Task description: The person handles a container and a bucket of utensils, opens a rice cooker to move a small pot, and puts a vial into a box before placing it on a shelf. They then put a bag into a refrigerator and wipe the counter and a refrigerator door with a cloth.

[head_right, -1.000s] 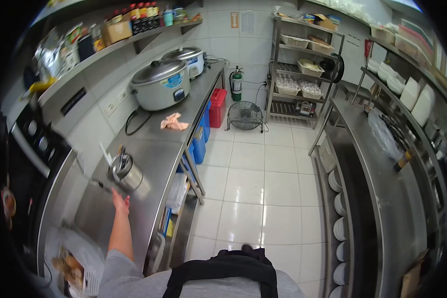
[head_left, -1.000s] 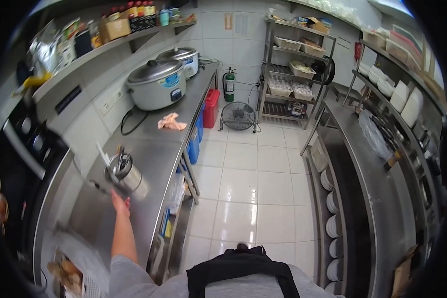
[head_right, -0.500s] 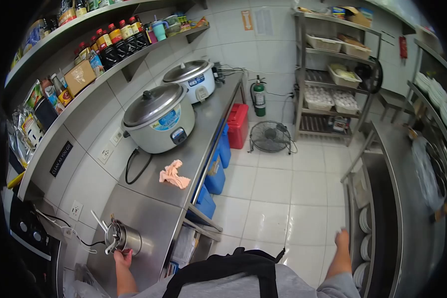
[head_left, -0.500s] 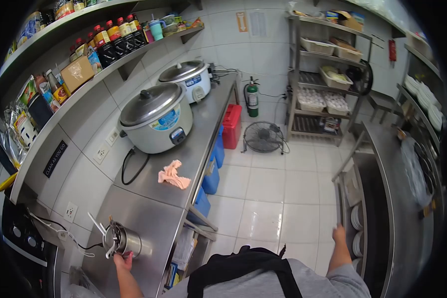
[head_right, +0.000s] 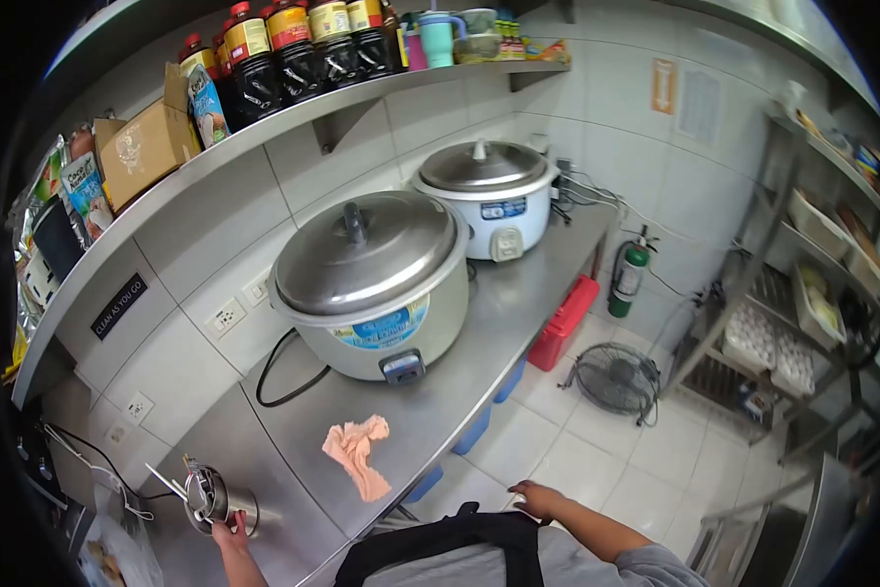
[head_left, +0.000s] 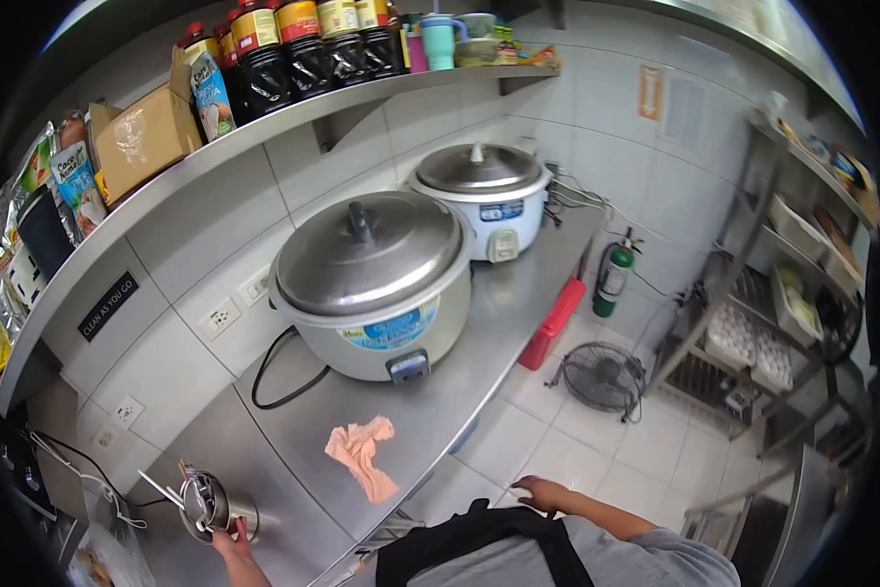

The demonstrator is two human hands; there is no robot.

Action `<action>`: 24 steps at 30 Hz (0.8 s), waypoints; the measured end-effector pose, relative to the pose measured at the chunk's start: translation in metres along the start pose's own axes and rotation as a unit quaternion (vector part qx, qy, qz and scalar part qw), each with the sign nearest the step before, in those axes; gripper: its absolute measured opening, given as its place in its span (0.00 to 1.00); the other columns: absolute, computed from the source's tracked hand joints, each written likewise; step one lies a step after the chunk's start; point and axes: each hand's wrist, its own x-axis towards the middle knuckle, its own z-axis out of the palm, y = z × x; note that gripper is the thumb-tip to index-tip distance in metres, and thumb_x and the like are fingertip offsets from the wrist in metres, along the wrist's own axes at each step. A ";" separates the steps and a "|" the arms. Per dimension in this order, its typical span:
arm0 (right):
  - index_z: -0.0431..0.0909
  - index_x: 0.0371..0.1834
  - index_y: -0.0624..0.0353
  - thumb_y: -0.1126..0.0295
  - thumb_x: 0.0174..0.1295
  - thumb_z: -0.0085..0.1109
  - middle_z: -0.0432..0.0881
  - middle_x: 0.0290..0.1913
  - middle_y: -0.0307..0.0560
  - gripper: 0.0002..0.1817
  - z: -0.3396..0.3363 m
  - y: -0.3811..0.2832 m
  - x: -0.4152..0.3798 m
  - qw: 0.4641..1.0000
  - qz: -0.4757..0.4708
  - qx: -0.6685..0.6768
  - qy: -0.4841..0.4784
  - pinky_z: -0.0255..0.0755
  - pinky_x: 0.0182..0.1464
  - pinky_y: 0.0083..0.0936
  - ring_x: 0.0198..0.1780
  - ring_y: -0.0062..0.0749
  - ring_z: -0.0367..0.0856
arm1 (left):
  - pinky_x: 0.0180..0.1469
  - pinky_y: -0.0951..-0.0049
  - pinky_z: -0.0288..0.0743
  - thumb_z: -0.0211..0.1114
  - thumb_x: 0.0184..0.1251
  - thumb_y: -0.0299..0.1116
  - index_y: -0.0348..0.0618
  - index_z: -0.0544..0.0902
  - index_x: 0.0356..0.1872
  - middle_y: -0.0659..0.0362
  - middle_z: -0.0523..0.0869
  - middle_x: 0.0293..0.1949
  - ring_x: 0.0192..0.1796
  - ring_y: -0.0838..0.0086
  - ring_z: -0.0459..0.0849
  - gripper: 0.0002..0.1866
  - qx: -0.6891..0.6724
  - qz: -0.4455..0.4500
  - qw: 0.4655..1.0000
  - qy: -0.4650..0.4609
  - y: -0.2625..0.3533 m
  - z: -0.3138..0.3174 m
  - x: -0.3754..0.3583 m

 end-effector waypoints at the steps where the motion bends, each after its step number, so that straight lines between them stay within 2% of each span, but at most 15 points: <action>1: 0.73 0.62 0.50 0.58 0.62 0.61 0.75 0.62 0.53 0.25 -0.019 0.029 0.014 0.999 -0.018 0.012 0.045 0.68 0.64 0.39 0.62 0.49 0.73 | 0.39 0.68 0.89 0.41 0.69 0.31 0.32 0.70 0.52 0.46 0.75 0.35 0.36 0.54 0.81 0.17 -0.017 0.007 1.000 0.019 -0.008 0.009 -0.008; 4: 0.80 0.54 0.52 0.64 0.59 0.64 0.80 0.56 0.52 0.19 -0.151 0.088 0.060 0.984 -0.047 0.026 0.173 0.70 0.61 0.37 0.57 0.48 0.77 | 0.39 0.67 0.89 0.43 0.68 0.30 0.32 0.70 0.52 0.47 0.75 0.36 0.37 0.53 0.80 0.16 -0.046 0.033 0.997 0.059 -0.024 0.042 -0.051; 5: 0.81 0.52 0.53 0.68 0.59 0.62 0.82 0.51 0.54 0.16 -0.235 0.049 0.060 0.984 0.038 0.009 0.176 0.74 0.55 0.36 0.51 0.47 0.81 | 0.39 0.67 0.89 0.43 0.68 0.30 0.33 0.70 0.52 0.47 0.75 0.37 0.37 0.53 0.80 0.17 -0.037 0.037 0.997 0.051 -0.031 0.049 -0.062; 7: 0.83 0.46 0.56 0.79 0.56 0.54 0.84 0.41 0.54 0.15 -0.350 0.055 0.105 0.957 0.013 0.045 0.285 0.76 0.45 0.34 0.44 0.44 0.83 | 0.39 0.67 0.89 0.43 0.68 0.30 0.33 0.71 0.54 0.45 0.74 0.40 0.38 0.51 0.80 0.18 -0.031 0.022 0.998 0.058 -0.044 0.062 -0.086; 8: 0.83 0.44 0.57 0.81 0.54 0.52 0.84 0.40 0.54 0.16 -0.405 0.076 0.146 0.935 -0.061 0.017 0.348 0.75 0.43 0.32 0.40 0.40 0.82 | 0.39 0.67 0.89 0.43 0.68 0.30 0.33 0.71 0.54 0.45 0.74 0.40 0.38 0.51 0.80 0.18 -0.041 0.030 0.996 0.070 -0.052 0.072 -0.101; 9: 0.83 0.42 0.59 0.82 0.54 0.50 0.83 0.38 0.54 0.16 -0.468 0.058 0.168 0.941 -0.027 0.009 0.336 0.74 0.42 0.29 0.38 0.36 0.81 | 0.39 0.67 0.89 0.43 0.68 0.29 0.32 0.71 0.54 0.44 0.74 0.42 0.38 0.51 0.80 0.18 -0.053 0.023 0.996 0.072 -0.062 0.079 -0.119; 10: 0.83 0.42 0.60 0.83 0.54 0.48 0.83 0.36 0.55 0.17 -0.515 0.054 0.200 0.896 -0.131 -0.063 0.418 0.73 0.41 0.29 0.36 0.35 0.81 | 0.39 0.66 0.89 0.43 0.67 0.29 0.31 0.71 0.54 0.43 0.74 0.44 0.38 0.50 0.81 0.18 -0.064 0.017 0.995 0.079 -0.073 0.082 -0.138; 13: 0.82 0.41 0.60 0.85 0.52 0.48 0.80 0.36 0.57 0.17 -0.645 0.029 0.309 0.862 -0.228 -0.072 0.446 0.72 0.42 0.36 0.38 0.47 0.79 | 0.40 0.59 0.88 0.43 0.63 0.25 0.29 0.72 0.51 0.42 0.76 0.40 0.36 0.50 0.81 0.17 -0.075 0.060 0.989 0.110 -0.111 0.084 -0.186; 14: 0.81 0.42 0.60 0.86 0.51 0.48 0.80 0.39 0.57 0.18 -0.678 0.018 0.344 0.835 -0.274 -0.115 0.464 0.73 0.44 0.38 0.41 0.50 0.80 | 0.41 0.56 0.88 0.43 0.62 0.25 0.29 0.72 0.50 0.42 0.76 0.38 0.36 0.50 0.81 0.17 -0.070 0.075 0.989 0.110 -0.122 0.092 -0.208; 18: 0.76 0.57 0.52 0.76 0.62 0.45 0.72 0.63 0.52 0.20 -0.762 -0.016 0.443 0.833 -0.206 -0.305 0.412 0.74 0.55 0.41 0.56 0.51 0.78 | 0.50 0.45 0.83 0.43 0.63 0.27 0.28 0.69 0.47 0.41 0.74 0.35 0.37 0.46 0.78 0.15 -0.149 0.065 0.973 0.166 -0.172 0.107 -0.283; 20: 0.74 0.59 0.51 0.74 0.63 0.45 0.66 0.70 0.51 0.21 -0.783 -0.018 0.484 0.837 -0.175 -0.367 0.366 0.74 0.57 0.40 0.56 0.53 0.78 | 0.50 0.45 0.83 0.43 0.61 0.26 0.25 0.67 0.47 0.39 0.74 0.35 0.38 0.43 0.78 0.16 -0.189 0.073 0.965 0.169 -0.200 0.115 -0.323; 21: 0.75 0.57 0.51 0.75 0.61 0.46 0.68 0.68 0.52 0.20 -0.792 -0.011 0.505 0.823 -0.217 -0.386 0.355 0.75 0.55 0.41 0.53 0.53 0.80 | 0.50 0.46 0.83 0.43 0.61 0.26 0.25 0.67 0.47 0.39 0.74 0.35 0.40 0.40 0.78 0.16 -0.202 0.065 0.959 0.189 -0.213 0.115 -0.338; 22: 0.80 0.51 0.53 0.73 0.57 0.50 0.76 0.60 0.55 0.18 -0.798 -0.012 0.513 0.836 -0.239 -0.372 0.324 0.75 0.54 0.41 0.51 0.53 0.81 | 0.48 0.48 0.85 0.44 0.60 0.26 0.23 0.68 0.48 0.37 0.75 0.37 0.40 0.38 0.79 0.17 -0.206 0.072 0.957 0.193 -0.226 0.127 -0.362; 23: 0.83 0.43 0.53 0.70 0.56 0.51 0.83 0.45 0.55 0.14 -0.809 -0.004 0.538 0.851 -0.205 -0.409 0.257 0.75 0.48 0.41 0.46 0.51 0.82 | 0.48 0.48 0.86 0.44 0.61 0.25 0.24 0.68 0.50 0.37 0.76 0.40 0.40 0.41 0.81 0.18 -0.200 0.065 0.959 0.190 -0.240 0.125 -0.377; 24: 0.84 0.39 0.53 0.67 0.56 0.51 0.83 0.36 0.56 0.13 -0.812 0.004 0.542 0.827 -0.276 -0.402 0.279 0.74 0.46 0.42 0.43 0.51 0.82 | 0.47 0.48 0.86 0.44 0.62 0.24 0.25 0.68 0.53 0.37 0.77 0.44 0.41 0.44 0.82 0.19 -0.195 0.058 0.961 0.185 -0.254 0.123 -0.391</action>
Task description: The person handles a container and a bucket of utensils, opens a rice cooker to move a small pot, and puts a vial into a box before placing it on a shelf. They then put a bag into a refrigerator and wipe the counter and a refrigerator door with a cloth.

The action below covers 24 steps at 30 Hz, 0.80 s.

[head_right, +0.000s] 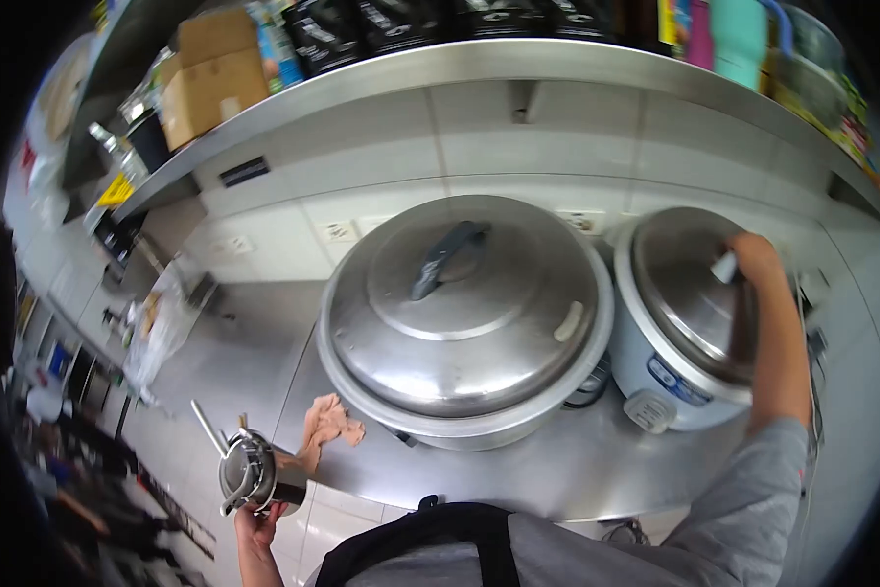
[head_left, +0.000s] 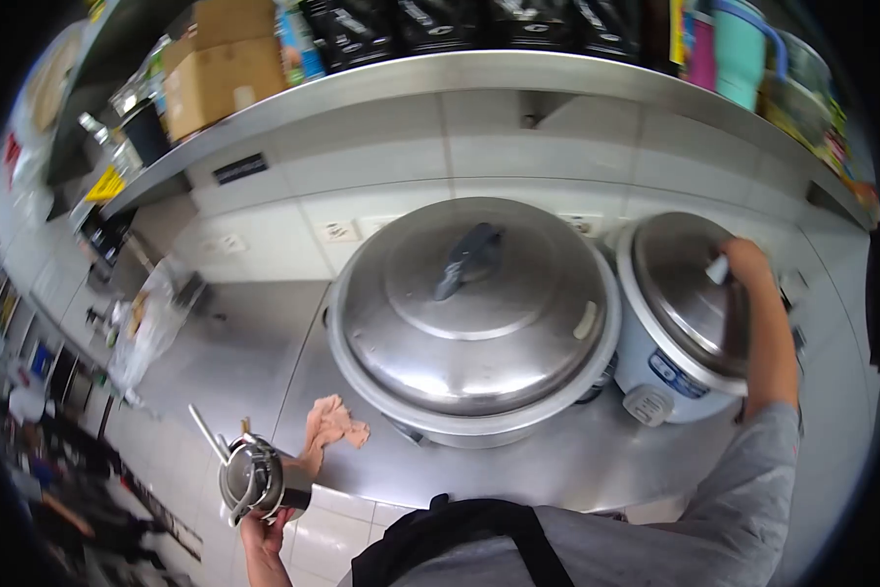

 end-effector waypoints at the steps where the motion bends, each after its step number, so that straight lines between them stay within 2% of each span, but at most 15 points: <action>1: 0.84 0.39 0.54 0.69 0.54 0.52 0.83 0.37 0.56 0.13 -0.006 -0.001 -0.003 0.999 -0.002 0.040 -0.010 0.74 0.47 0.41 0.43 0.53 0.81 | 0.45 0.49 0.87 0.43 0.61 0.23 0.26 0.69 0.53 0.37 0.78 0.45 0.40 0.45 0.83 0.19 -0.001 0.013 1.000 0.001 -0.011 0.002 -0.026; 2: 0.84 0.37 0.55 0.71 0.51 0.54 0.83 0.38 0.56 0.12 0.009 0.015 -0.001 0.998 -0.035 0.044 0.032 0.73 0.48 0.41 0.44 0.54 0.80 | 0.42 0.52 0.88 0.44 0.60 0.22 0.24 0.70 0.53 0.36 0.78 0.47 0.41 0.45 0.84 0.20 -0.001 -0.006 1.000 0.005 -0.019 -0.004 -0.042; 4: 0.80 0.31 0.61 0.74 0.47 0.54 0.81 0.37 0.58 0.08 0.016 0.030 -0.003 0.991 -0.042 0.072 0.104 0.71 0.47 0.39 0.44 0.54 0.79 | 0.40 0.54 0.89 0.45 0.58 0.22 0.22 0.69 0.53 0.35 0.78 0.47 0.40 0.44 0.85 0.21 0.005 0.020 1.000 0.014 -0.040 -0.006 -0.082; 5: 0.76 0.27 0.64 0.75 0.46 0.52 0.80 0.33 0.57 0.06 -0.005 0.018 -0.008 0.985 -0.044 0.120 0.112 0.70 0.43 0.35 0.40 0.50 0.79 | 0.40 0.54 0.89 0.45 0.58 0.22 0.22 0.69 0.53 0.35 0.78 0.47 0.40 0.44 0.85 0.21 -0.011 0.024 0.999 0.029 -0.050 -0.013 -0.095; 6: 0.72 0.25 0.65 0.76 0.47 0.52 0.78 0.31 0.56 0.04 -0.032 0.000 -0.013 0.980 -0.002 0.181 0.083 0.69 0.41 0.32 0.37 0.45 0.78 | 0.43 0.52 0.88 0.45 0.58 0.22 0.20 0.69 0.53 0.34 0.79 0.46 0.41 0.42 0.84 0.22 -0.010 0.024 0.999 0.022 -0.058 -0.021 -0.108; 9: 0.73 0.27 0.65 0.75 0.47 0.52 0.77 0.30 0.54 0.05 -0.082 -0.057 0.002 0.969 -0.073 0.207 0.116 0.69 0.40 0.30 0.36 0.43 0.78 | 0.46 0.50 0.87 0.45 0.58 0.23 0.20 0.69 0.54 0.34 0.79 0.46 0.42 0.42 0.84 0.22 -0.017 0.037 0.999 0.018 -0.080 -0.038 -0.136; 11: 0.76 0.31 0.65 0.79 0.46 0.52 0.79 0.35 0.56 0.08 -0.110 -0.118 0.013 0.951 -0.167 0.220 0.138 0.71 0.43 0.33 0.39 0.51 0.79 | 0.47 0.52 0.87 0.45 0.56 0.21 0.21 0.68 0.55 0.35 0.79 0.49 0.43 0.44 0.85 0.23 0.007 0.041 0.999 0.010 -0.093 -0.058 -0.145; 14: 0.79 0.37 0.65 0.82 0.47 0.51 0.81 0.41 0.57 0.13 -0.126 -0.217 0.038 0.915 -0.290 0.209 0.187 0.72 0.47 0.33 0.43 0.54 0.79 | 0.45 0.49 0.87 0.48 0.54 0.19 0.20 0.69 0.52 0.35 0.79 0.48 0.44 0.42 0.84 0.22 0.004 0.068 0.997 0.019 -0.107 -0.063 -0.169; 16: 0.80 0.36 0.64 0.80 0.48 0.51 0.82 0.38 0.56 0.12 -0.136 -0.250 0.059 0.894 -0.329 0.227 0.202 0.73 0.45 0.31 0.41 0.51 0.81 | 0.45 0.48 0.87 0.50 0.52 0.19 0.21 0.70 0.51 0.35 0.78 0.47 0.45 0.42 0.84 0.22 -0.026 0.037 0.999 0.014 -0.109 -0.064 -0.188; 17: 0.81 0.34 0.64 0.79 0.49 0.51 0.82 0.36 0.56 0.11 -0.139 -0.265 0.066 0.898 -0.321 0.253 0.166 0.73 0.44 0.31 0.39 0.48 0.81 | 0.46 0.46 0.86 0.51 0.51 0.18 0.21 0.71 0.50 0.35 0.79 0.47 0.46 0.42 0.84 0.21 -0.031 0.043 0.998 0.018 -0.114 -0.070 -0.191; 18: 0.81 0.32 0.64 0.78 0.49 0.51 0.82 0.34 0.55 0.10 -0.138 -0.280 0.075 0.899 -0.313 0.277 0.129 0.73 0.42 0.31 0.38 0.46 0.82 | 0.47 0.44 0.85 0.51 0.55 0.19 0.21 0.73 0.48 0.35 0.79 0.46 0.46 0.42 0.83 0.18 -0.048 0.041 0.998 0.005 -0.122 -0.082 -0.188; 19: 0.81 0.29 0.64 0.76 0.50 0.50 0.82 0.30 0.54 0.09 -0.124 -0.290 0.088 0.885 -0.325 0.296 0.153 0.72 0.39 0.30 0.35 0.40 0.82 | 0.47 0.43 0.85 0.51 0.60 0.20 0.21 0.74 0.47 0.35 0.79 0.46 0.47 0.41 0.83 0.15 -0.048 0.042 0.998 0.022 -0.126 -0.089 -0.190; 21: 0.80 0.28 0.65 0.74 0.54 0.48 0.81 0.30 0.52 0.09 -0.102 -0.307 0.107 0.869 -0.332 0.344 0.130 0.71 0.41 0.30 0.36 0.37 0.81 | 0.47 0.43 0.85 0.50 0.64 0.20 0.20 0.73 0.48 0.35 0.79 0.45 0.47 0.42 0.84 0.14 -0.032 0.052 0.998 0.029 -0.121 -0.073 -0.215; 22: 0.79 0.28 0.66 0.72 0.57 0.47 0.80 0.30 0.51 0.11 -0.090 -0.313 0.120 0.835 -0.303 0.458 0.045 0.70 0.41 0.30 0.35 0.35 0.80 | 0.46 0.44 0.85 0.52 0.64 0.20 0.19 0.72 0.49 0.35 0.80 0.45 0.44 0.42 0.85 0.15 -0.038 0.054 0.998 0.021 -0.124 -0.080 -0.216; 24: 0.77 0.27 0.66 0.65 0.60 0.48 0.78 0.29 0.49 0.14 -0.059 -0.328 0.145 0.784 -0.259 0.563 0.004 0.68 0.38 0.30 0.32 0.33 0.77 | 0.44 0.45 0.86 0.55 0.64 0.20 0.24 0.67 0.57 0.37 0.80 0.48 0.42 0.45 0.86 0.20 -0.060 0.039 0.997 -0.006 -0.133 -0.101 -0.213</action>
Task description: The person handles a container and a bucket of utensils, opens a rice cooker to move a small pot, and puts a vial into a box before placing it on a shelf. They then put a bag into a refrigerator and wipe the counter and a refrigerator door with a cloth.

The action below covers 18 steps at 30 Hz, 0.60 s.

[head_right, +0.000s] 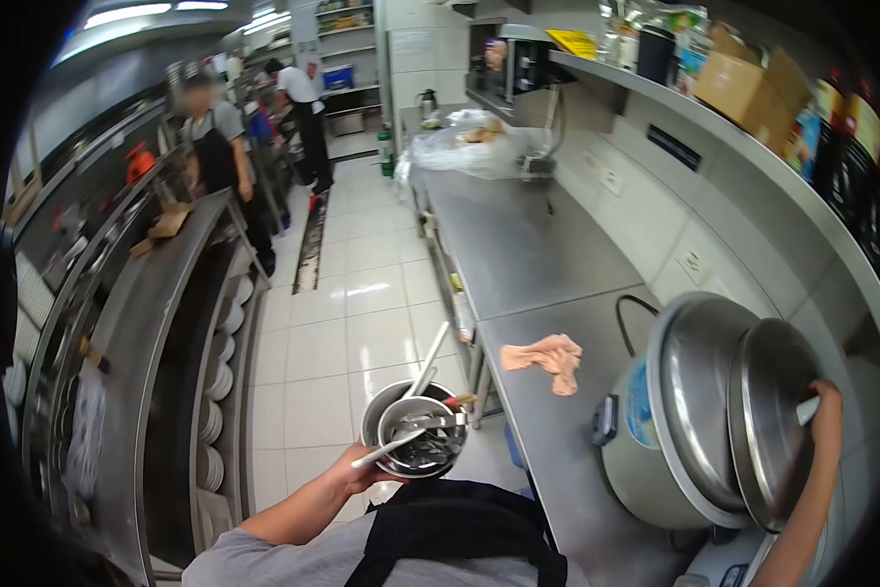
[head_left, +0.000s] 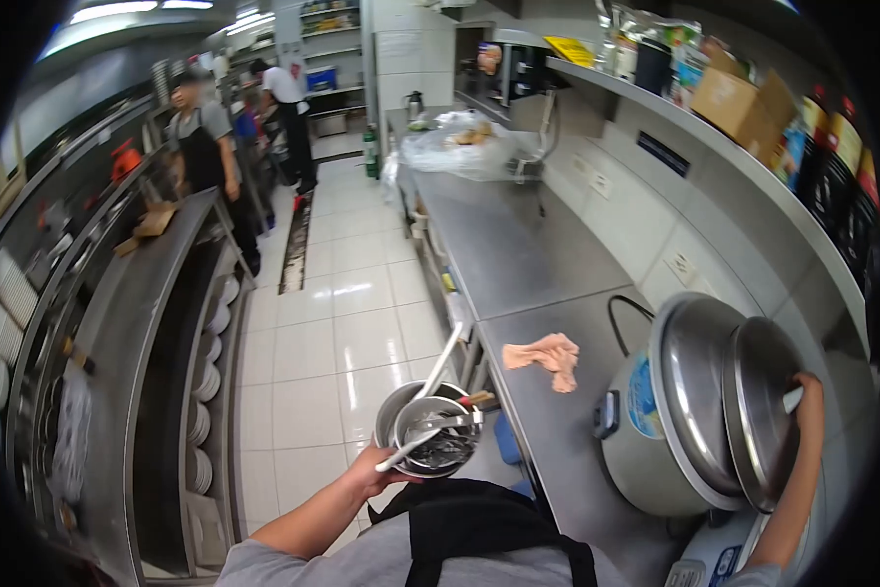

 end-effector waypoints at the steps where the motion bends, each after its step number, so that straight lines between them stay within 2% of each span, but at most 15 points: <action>1: 0.77 0.28 0.66 0.64 0.60 0.48 0.78 0.29 0.48 0.15 0.005 -0.010 0.003 1.000 0.018 0.010 -0.017 0.68 0.38 0.30 0.32 0.32 0.76 | 0.43 0.45 0.87 0.55 0.65 0.20 0.28 0.65 0.60 0.38 0.79 0.49 0.42 0.48 0.86 0.22 0.007 0.015 1.000 0.019 0.001 0.001 -0.006; 3: 0.77 0.28 0.65 0.63 0.60 0.49 0.77 0.29 0.46 0.15 0.018 -0.016 0.004 0.999 0.037 0.020 -0.035 0.68 0.37 0.30 0.31 0.31 0.75 | 0.42 0.48 0.88 0.53 0.67 0.19 0.38 0.58 0.67 0.40 0.79 0.51 0.44 0.53 0.87 0.27 0.012 0.014 1.000 0.024 0.002 -0.010 -0.009; 6: 0.76 0.25 0.67 0.65 0.60 0.46 0.77 0.26 0.44 0.16 0.032 0.013 0.016 0.996 0.076 -0.044 -0.027 0.69 0.38 0.29 0.31 0.32 0.77 | 0.41 0.49 0.88 0.51 0.68 0.19 0.39 0.58 0.67 0.40 0.79 0.51 0.44 0.53 0.87 0.27 0.029 0.015 0.997 0.064 0.012 -0.006 -0.023; 8: 0.79 0.35 0.69 0.65 0.61 0.44 0.81 0.38 0.51 0.17 0.032 0.009 0.018 0.972 0.217 0.057 -0.074 0.71 0.47 0.30 0.42 0.37 0.80 | 0.40 0.49 0.88 0.51 0.68 0.19 0.42 0.56 0.68 0.40 0.78 0.52 0.44 0.53 0.87 0.28 0.024 -0.017 0.997 0.071 0.016 -0.014 -0.021; 9: 0.79 0.35 0.69 0.65 0.61 0.44 0.81 0.38 0.51 0.17 0.036 0.005 0.015 0.971 0.220 0.056 -0.076 0.71 0.47 0.30 0.42 0.37 0.80 | 0.39 0.49 0.88 0.50 0.68 0.18 0.43 0.57 0.68 0.40 0.78 0.51 0.44 0.53 0.87 0.28 0.023 -0.015 0.998 0.064 0.019 -0.014 -0.023; 11: 0.74 0.56 0.65 0.66 0.62 0.47 0.78 0.50 0.57 0.21 0.043 -0.003 0.004 0.962 0.196 0.188 0.026 0.71 0.52 0.30 0.48 0.38 0.78 | 0.37 0.52 0.89 0.50 0.67 0.18 0.45 0.58 0.67 0.41 0.79 0.50 0.43 0.54 0.87 0.28 0.034 -0.010 0.997 0.062 0.027 -0.010 -0.027; 12: 0.74 0.56 0.65 0.66 0.62 0.47 0.78 0.50 0.57 0.21 0.038 0.009 0.010 0.962 0.200 0.185 0.027 0.71 0.52 0.30 0.48 0.38 0.78 | 0.37 0.52 0.89 0.50 0.67 0.18 0.45 0.58 0.67 0.41 0.79 0.50 0.43 0.54 0.87 0.28 0.036 -0.015 0.997 0.061 0.032 -0.009 -0.023; 13: 0.68 0.63 0.62 0.71 0.63 0.44 0.72 0.59 0.60 0.23 0.024 0.041 0.019 0.991 0.056 -0.121 0.016 0.67 0.59 0.30 0.57 0.42 0.74 | 0.37 0.53 0.89 0.51 0.66 0.18 0.46 0.58 0.67 0.41 0.79 0.50 0.42 0.55 0.87 0.29 0.056 -0.001 0.997 0.061 0.033 -0.009 -0.020; 14: 0.62 0.70 0.59 0.75 0.64 0.40 0.66 0.67 0.63 0.27 0.006 0.064 0.008 0.904 -0.089 -0.417 -0.009 0.63 0.67 0.31 0.65 0.47 0.69 | 0.36 0.55 0.89 0.51 0.65 0.18 0.46 0.58 0.68 0.41 0.79 0.50 0.42 0.55 0.87 0.29 0.078 0.004 0.995 0.058 0.032 -0.008 -0.018; 15: 0.62 0.70 0.57 0.81 0.63 0.38 0.63 0.69 0.63 0.29 -0.001 0.043 -0.011 0.880 -0.085 -0.466 0.015 0.59 0.70 0.33 0.68 0.48 0.65 | 0.33 0.60 0.89 0.54 0.64 0.18 0.43 0.61 0.66 0.44 0.81 0.46 0.39 0.58 0.88 0.29 0.078 -0.001 0.995 0.064 0.040 0.000 -0.020; 16: 0.62 0.71 0.55 0.86 0.61 0.37 0.59 0.72 0.62 0.32 0.009 -0.016 -0.027 0.850 -0.080 -0.519 0.032 0.55 0.72 0.34 0.72 0.50 0.61 | 0.30 0.64 0.88 0.55 0.63 0.19 0.38 0.66 0.63 0.46 0.84 0.41 0.36 0.61 0.88 0.25 0.102 -0.017 0.993 0.049 0.036 -0.010 -0.006; 17: 0.64 0.70 0.53 0.87 0.60 0.42 0.64 0.70 0.56 0.32 0.027 -0.083 -0.050 0.866 -0.109 -0.483 0.065 0.58 0.70 0.35 0.70 0.50 0.64 | 0.29 0.67 0.88 0.55 0.64 0.21 0.35 0.69 0.60 0.48 0.85 0.38 0.34 0.63 0.88 0.21 0.087 -0.014 0.996 0.028 0.034 -0.015 0.003; 18: 0.65 0.69 0.53 0.87 0.59 0.44 0.66 0.68 0.53 0.32 0.049 -0.140 -0.074 0.890 -0.147 -0.426 0.073 0.62 0.67 0.34 0.68 0.48 0.66 | 0.31 0.67 0.88 0.54 0.66 0.22 0.35 0.68 0.61 0.46 0.85 0.40 0.35 0.63 0.89 0.22 0.127 -0.014 0.991 0.051 0.043 -0.001 -0.003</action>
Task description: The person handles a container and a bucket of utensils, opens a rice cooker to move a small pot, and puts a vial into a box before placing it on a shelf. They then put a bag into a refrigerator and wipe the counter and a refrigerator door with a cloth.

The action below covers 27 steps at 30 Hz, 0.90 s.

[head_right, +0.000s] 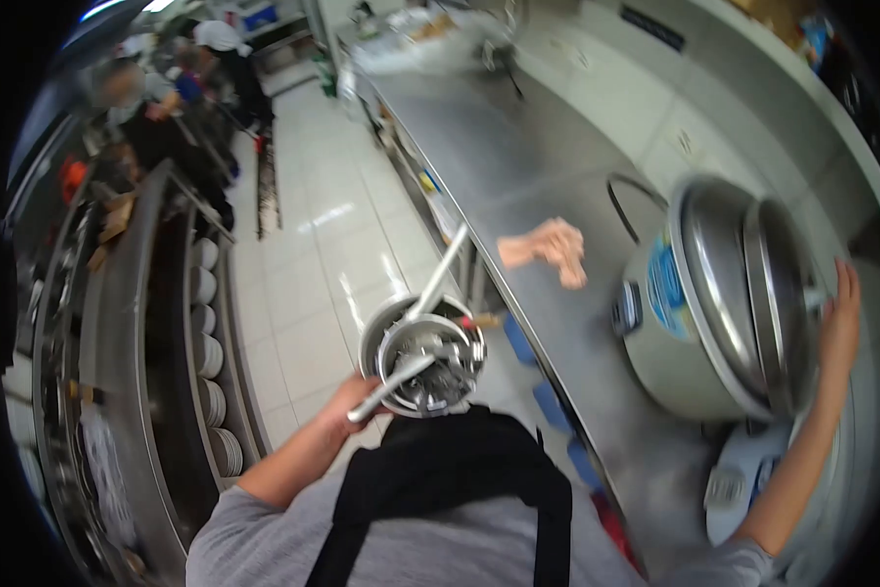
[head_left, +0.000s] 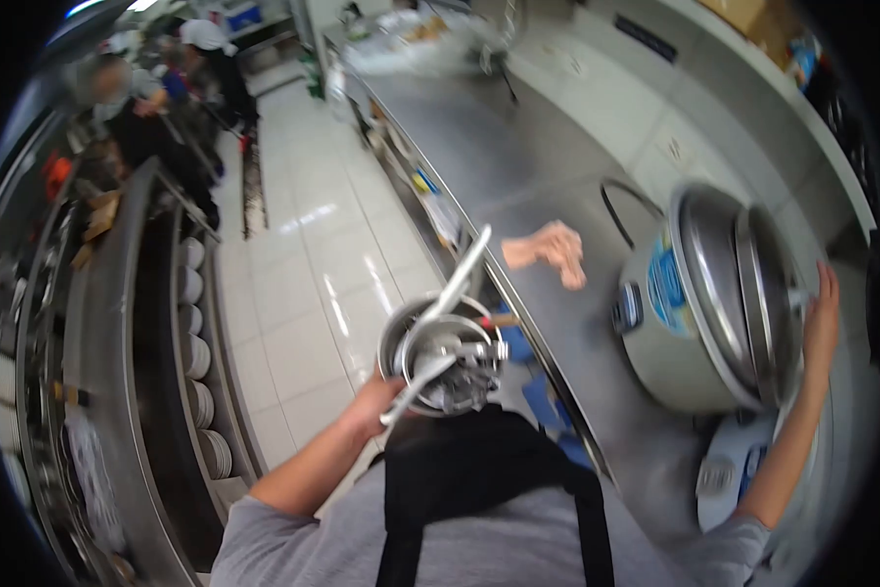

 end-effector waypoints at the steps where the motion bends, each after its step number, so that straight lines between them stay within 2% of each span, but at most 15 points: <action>1: 0.67 0.67 0.52 0.87 0.59 0.46 0.69 0.66 0.50 0.31 -0.027 -0.055 -0.006 0.997 -0.019 0.067 0.038 0.66 0.64 0.32 0.67 0.46 0.68 | 0.31 0.67 0.88 0.53 0.66 0.21 0.36 0.66 0.63 0.46 0.85 0.41 0.36 0.63 0.89 0.23 0.022 -0.001 0.999 -0.023 -0.004 -0.003 0.009; 2: 0.71 0.63 0.52 0.84 0.62 0.47 0.74 0.60 0.44 0.26 -0.051 -0.114 -0.016 0.984 -0.004 0.173 0.026 0.71 0.54 0.26 0.55 0.37 0.77 | 0.31 0.67 0.88 0.53 0.67 0.22 0.37 0.65 0.64 0.46 0.84 0.42 0.36 0.62 0.89 0.24 0.037 -0.013 0.999 -0.037 -0.002 -0.002 0.012; 3: 0.75 0.58 0.53 0.82 0.62 0.49 0.78 0.55 0.41 0.21 -0.066 -0.171 -0.029 0.969 0.058 0.239 -0.013 0.71 0.45 0.22 0.42 0.28 0.77 | 0.30 0.67 0.88 0.53 0.67 0.22 0.37 0.65 0.64 0.46 0.83 0.43 0.36 0.62 0.88 0.23 0.035 -0.023 0.998 -0.044 0.005 0.006 0.010; 4: 0.76 0.55 0.54 0.80 0.62 0.51 0.79 0.52 0.40 0.18 -0.062 -0.205 -0.047 0.942 0.056 0.326 -0.060 0.71 0.42 0.21 0.37 0.23 0.74 | 0.30 0.67 0.88 0.53 0.67 0.22 0.37 0.66 0.64 0.45 0.83 0.44 0.36 0.62 0.88 0.23 0.034 -0.029 0.998 -0.051 0.012 0.014 0.006; 6: 0.78 0.53 0.55 0.77 0.62 0.55 0.77 0.53 0.44 0.16 -0.058 -0.273 -0.077 0.834 0.022 0.491 -0.251 0.73 0.43 0.21 0.42 0.26 0.77 | 0.30 0.67 0.88 0.53 0.67 0.22 0.36 0.66 0.63 0.45 0.83 0.45 0.35 0.62 0.88 0.23 0.047 -0.046 0.995 -0.080 0.017 0.025 0.008; 9: 0.77 0.53 0.58 0.78 0.60 0.59 0.75 0.53 0.48 0.17 -0.038 -0.336 -0.099 0.745 -0.029 0.561 -0.360 0.75 0.43 0.25 0.42 0.35 0.79 | 0.31 0.67 0.88 0.53 0.66 0.21 0.33 0.66 0.63 0.46 0.82 0.45 0.38 0.62 0.87 0.23 0.119 -0.069 0.981 -0.138 0.013 0.035 0.020; 12: 0.78 0.49 0.60 0.74 0.59 0.62 0.77 0.50 0.51 0.14 -0.017 -0.360 -0.101 0.799 -0.066 0.516 -0.303 0.76 0.42 0.28 0.42 0.41 0.80 | 0.34 0.68 0.86 0.55 0.64 0.20 0.37 0.62 0.68 0.47 0.80 0.49 0.38 0.65 0.86 0.29 0.138 -0.062 0.969 -0.197 -0.002 0.042 0.029; 13: 0.78 0.49 0.60 0.74 0.59 0.62 0.77 0.50 0.51 0.14 -0.013 -0.362 -0.100 0.793 -0.082 0.526 -0.295 0.76 0.42 0.28 0.42 0.41 0.80 | 0.36 0.69 0.85 0.56 0.62 0.19 0.42 0.57 0.70 0.48 0.78 0.51 0.40 0.66 0.85 0.34 0.130 -0.060 0.966 -0.217 0.000 0.047 0.023; 15: 0.79 0.45 0.63 0.71 0.59 0.64 0.82 0.43 0.54 0.12 -0.005 -0.358 -0.102 0.804 -0.164 0.433 -0.373 0.75 0.40 0.32 0.40 0.45 0.82 | 0.41 0.70 0.83 0.56 0.59 0.17 0.50 0.49 0.74 0.48 0.75 0.56 0.45 0.67 0.83 0.42 0.137 -0.066 0.955 -0.256 -0.007 0.056 0.018; 17: 0.78 0.43 0.63 0.70 0.58 0.64 0.83 0.39 0.55 0.12 -0.004 -0.355 -0.106 0.787 -0.135 0.438 -0.412 0.75 0.40 0.34 0.38 0.46 0.83 | 0.46 0.69 0.81 0.55 0.55 0.16 0.53 0.46 0.75 0.49 0.72 0.59 0.53 0.66 0.80 0.46 0.131 -0.096 0.945 -0.284 -0.008 0.066 0.008; 19: 0.78 0.43 0.65 0.69 0.58 0.64 0.85 0.33 0.57 0.13 -0.008 -0.344 -0.110 0.766 -0.107 0.436 -0.460 0.76 0.39 0.36 0.34 0.49 0.84 | 0.41 0.71 0.80 0.52 0.54 0.16 0.54 0.44 0.76 0.51 0.73 0.54 0.47 0.69 0.80 0.47 0.143 -0.090 0.941 -0.292 -0.010 0.078 -0.006; 20: 0.78 0.44 0.63 0.70 0.58 0.64 0.84 0.35 0.57 0.13 -0.008 -0.336 -0.113 0.748 -0.090 0.440 -0.488 0.76 0.41 0.36 0.37 0.51 0.84 | 0.39 0.71 0.80 0.51 0.54 0.16 0.55 0.44 0.76 0.51 0.73 0.53 0.45 0.70 0.79 0.47 0.152 -0.086 0.938 -0.298 -0.012 0.083 -0.012; 22: 0.78 0.47 0.62 0.71 0.60 0.61 0.84 0.37 0.58 0.13 -0.004 -0.314 -0.124 0.750 -0.172 0.449 -0.454 0.75 0.43 0.37 0.40 0.53 0.83 | 0.25 0.77 0.75 0.51 0.53 0.16 0.59 0.42 0.76 0.52 0.76 0.44 0.29 0.73 0.78 0.48 0.177 -0.087 0.935 -0.295 -0.002 0.099 -0.040; 24: 0.78 0.48 0.62 0.72 0.60 0.59 0.84 0.38 0.58 0.13 -0.010 -0.298 -0.140 0.750 -0.185 0.471 -0.426 0.75 0.44 0.38 0.40 0.54 0.82 | 0.23 0.76 0.77 0.50 0.54 0.17 0.59 0.44 0.75 0.50 0.77 0.42 0.26 0.70 0.80 0.47 0.185 -0.068 0.932 -0.302 -0.019 0.111 -0.046; 27: 0.77 0.50 0.61 0.74 0.62 0.55 0.83 0.38 0.59 0.13 -0.034 -0.269 -0.144 0.753 -0.167 0.480 -0.418 0.74 0.44 0.38 0.40 0.55 0.82 | 0.26 0.70 0.84 0.50 0.54 0.17 0.57 0.47 0.73 0.48 0.77 0.44 0.29 0.65 0.84 0.44 0.170 -0.095 0.932 -0.307 -0.039 0.133 -0.057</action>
